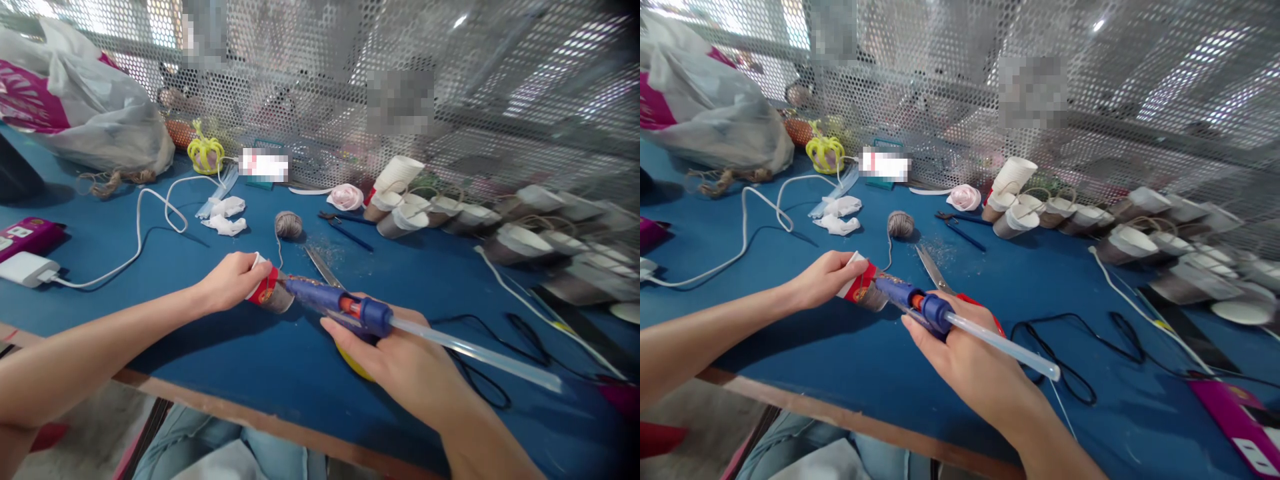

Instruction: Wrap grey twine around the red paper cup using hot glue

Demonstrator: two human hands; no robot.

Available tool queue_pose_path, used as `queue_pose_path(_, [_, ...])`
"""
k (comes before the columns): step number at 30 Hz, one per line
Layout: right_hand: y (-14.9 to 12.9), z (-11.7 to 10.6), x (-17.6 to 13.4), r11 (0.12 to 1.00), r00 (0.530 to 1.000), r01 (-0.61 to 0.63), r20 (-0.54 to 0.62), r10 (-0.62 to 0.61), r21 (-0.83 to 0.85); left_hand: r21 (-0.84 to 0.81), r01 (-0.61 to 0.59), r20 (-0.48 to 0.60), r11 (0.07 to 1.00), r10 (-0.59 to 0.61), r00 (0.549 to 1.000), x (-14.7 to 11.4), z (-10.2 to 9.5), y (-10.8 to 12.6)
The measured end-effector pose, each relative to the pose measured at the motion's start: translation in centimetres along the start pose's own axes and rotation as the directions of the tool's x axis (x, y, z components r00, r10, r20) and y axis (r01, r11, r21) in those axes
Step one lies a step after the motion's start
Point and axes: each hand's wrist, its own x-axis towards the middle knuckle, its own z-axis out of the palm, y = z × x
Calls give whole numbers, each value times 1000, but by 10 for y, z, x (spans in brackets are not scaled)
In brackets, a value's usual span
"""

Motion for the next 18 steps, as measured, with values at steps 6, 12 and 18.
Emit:
queue_pose_path(6, [-9,-2,-2,990,996,-83,49,78,114,-26,8,6,1000,-8,1000,0,-1,2])
queue_pose_path(12, [-9,-2,-4,993,998,-66,30,64,100,-56,10,-16,998,-11,1000,0,-1,1])
queue_pose_path(18, [-13,0,-4,993,999,22,27,-25,115,-36,40,-11,999,-41,999,2,0,-1])
